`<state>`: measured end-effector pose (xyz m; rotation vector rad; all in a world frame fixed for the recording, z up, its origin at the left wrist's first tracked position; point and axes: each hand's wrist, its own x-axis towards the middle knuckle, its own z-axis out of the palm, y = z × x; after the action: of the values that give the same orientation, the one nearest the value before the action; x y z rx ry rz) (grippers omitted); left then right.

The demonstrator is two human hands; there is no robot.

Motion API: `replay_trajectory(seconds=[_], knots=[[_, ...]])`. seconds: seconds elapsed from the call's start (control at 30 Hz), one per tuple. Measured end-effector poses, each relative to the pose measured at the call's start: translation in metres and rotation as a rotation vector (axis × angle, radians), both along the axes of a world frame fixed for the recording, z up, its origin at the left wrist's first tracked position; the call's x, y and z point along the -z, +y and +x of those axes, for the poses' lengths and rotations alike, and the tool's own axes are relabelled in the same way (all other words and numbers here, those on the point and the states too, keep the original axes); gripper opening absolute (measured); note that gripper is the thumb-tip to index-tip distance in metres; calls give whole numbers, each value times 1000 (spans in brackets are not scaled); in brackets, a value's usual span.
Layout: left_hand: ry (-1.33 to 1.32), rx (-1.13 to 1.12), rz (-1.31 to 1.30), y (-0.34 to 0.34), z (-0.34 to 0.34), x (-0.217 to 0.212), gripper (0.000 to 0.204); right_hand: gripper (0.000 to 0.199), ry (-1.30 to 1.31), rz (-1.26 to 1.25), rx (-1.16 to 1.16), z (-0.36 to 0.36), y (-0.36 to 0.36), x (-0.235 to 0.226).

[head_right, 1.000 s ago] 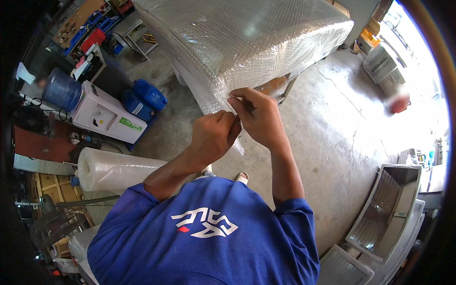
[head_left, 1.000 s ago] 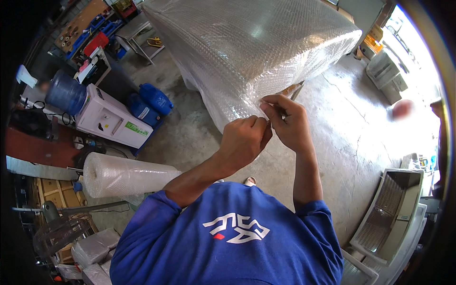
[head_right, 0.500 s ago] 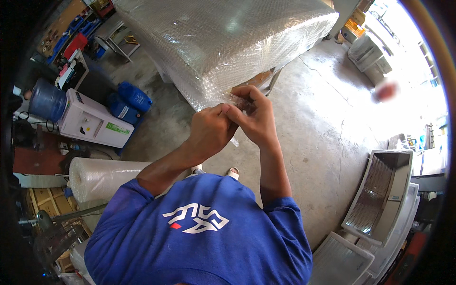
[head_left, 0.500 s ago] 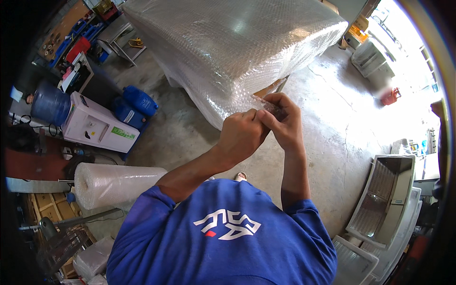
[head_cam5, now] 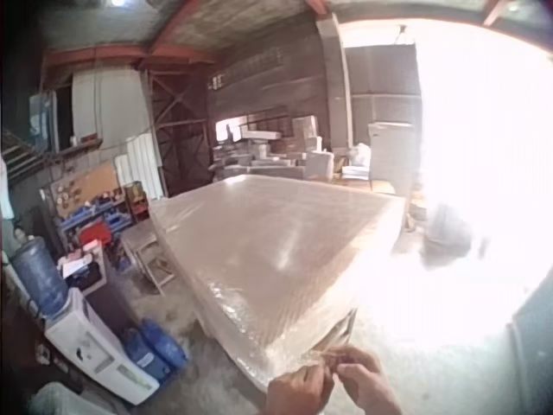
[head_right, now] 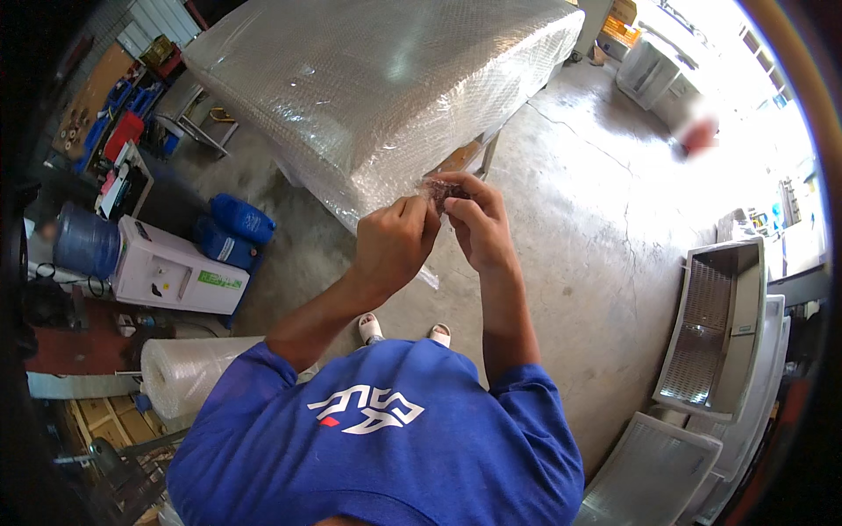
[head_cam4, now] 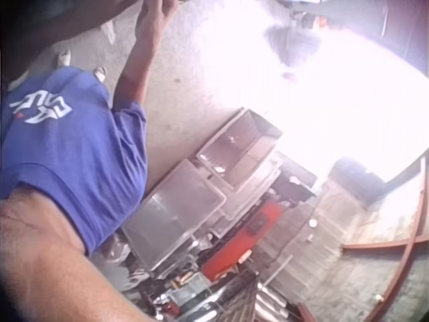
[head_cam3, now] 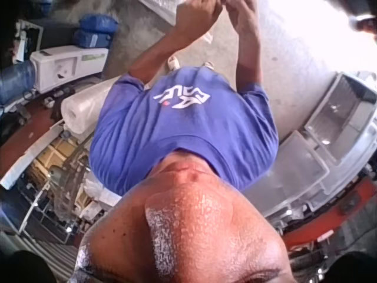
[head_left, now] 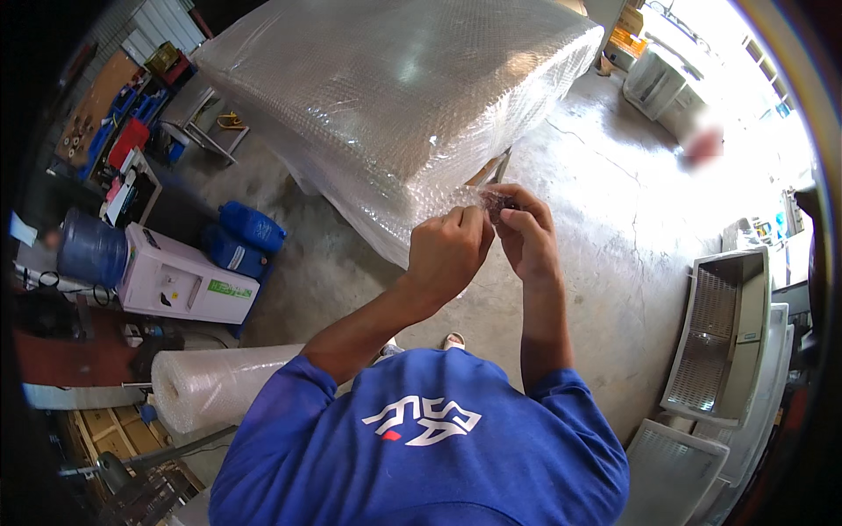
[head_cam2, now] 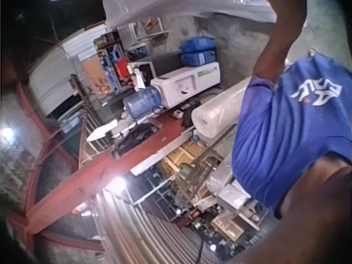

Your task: The person wraps a large rectangular object with bubble wrap and secures it with packing tape. They smooth the wrap, apply tape along edges and seams, and rotate the object to cover all sides.

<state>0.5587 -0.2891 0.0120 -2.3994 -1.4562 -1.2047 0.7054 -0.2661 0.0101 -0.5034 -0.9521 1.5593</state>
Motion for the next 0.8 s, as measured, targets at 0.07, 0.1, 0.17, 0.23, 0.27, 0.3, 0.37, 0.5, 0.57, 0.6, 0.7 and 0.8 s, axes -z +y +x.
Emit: replay_trajectory(seconds=[0.07, 0.1, 0.17, 0.23, 0.27, 0.3, 0.37, 0.5, 0.57, 0.6, 0.7, 0.8], knots=[[-7, 9, -15, -1, 0, 0, 20, 18, 56, -7, 2, 0, 0, 9], [-15, 15, -11, -1, 0, -1, 20, 18, 53, 16, 20, -1, 4, 18], [-11, 26, -5, -4, 0, -4, 21, 18, 21, 59, 74, -1, 7, 27], [13, 33, 4, -10, -1, -8, 23, 16, -35, 100, 138, -2, 9, 29], [26, 27, -2, -10, -1, -9, 22, 15, -83, 114, 196, -3, 8, 27], [39, 22, -7, -11, 0, -10, 22, 15, -131, 127, 254, -5, 6, 25], [57, 3, -18, -9, -2, -9, 22, 14, -169, 139, 304, -12, 1, 19], [78, -3, -49, 0, 2, -12, 22, 15, -140, 131, 292, -10, -3, 19], [89, 5, -59, 2, 4, -13, 22, 16, -140, 125, 264, -5, -3, 21], [94, 10, -58, 3, 5, -11, 21, 16, -146, 124, 243, -2, -2, 21], [127, 3, -40, 4, 3, -5, 18, 19, -233, 120, 249, -8, -4, 14], [146, 7, -23, 7, 7, 0, 13, 19, -272, 85, 236, -5, -5, 10]])
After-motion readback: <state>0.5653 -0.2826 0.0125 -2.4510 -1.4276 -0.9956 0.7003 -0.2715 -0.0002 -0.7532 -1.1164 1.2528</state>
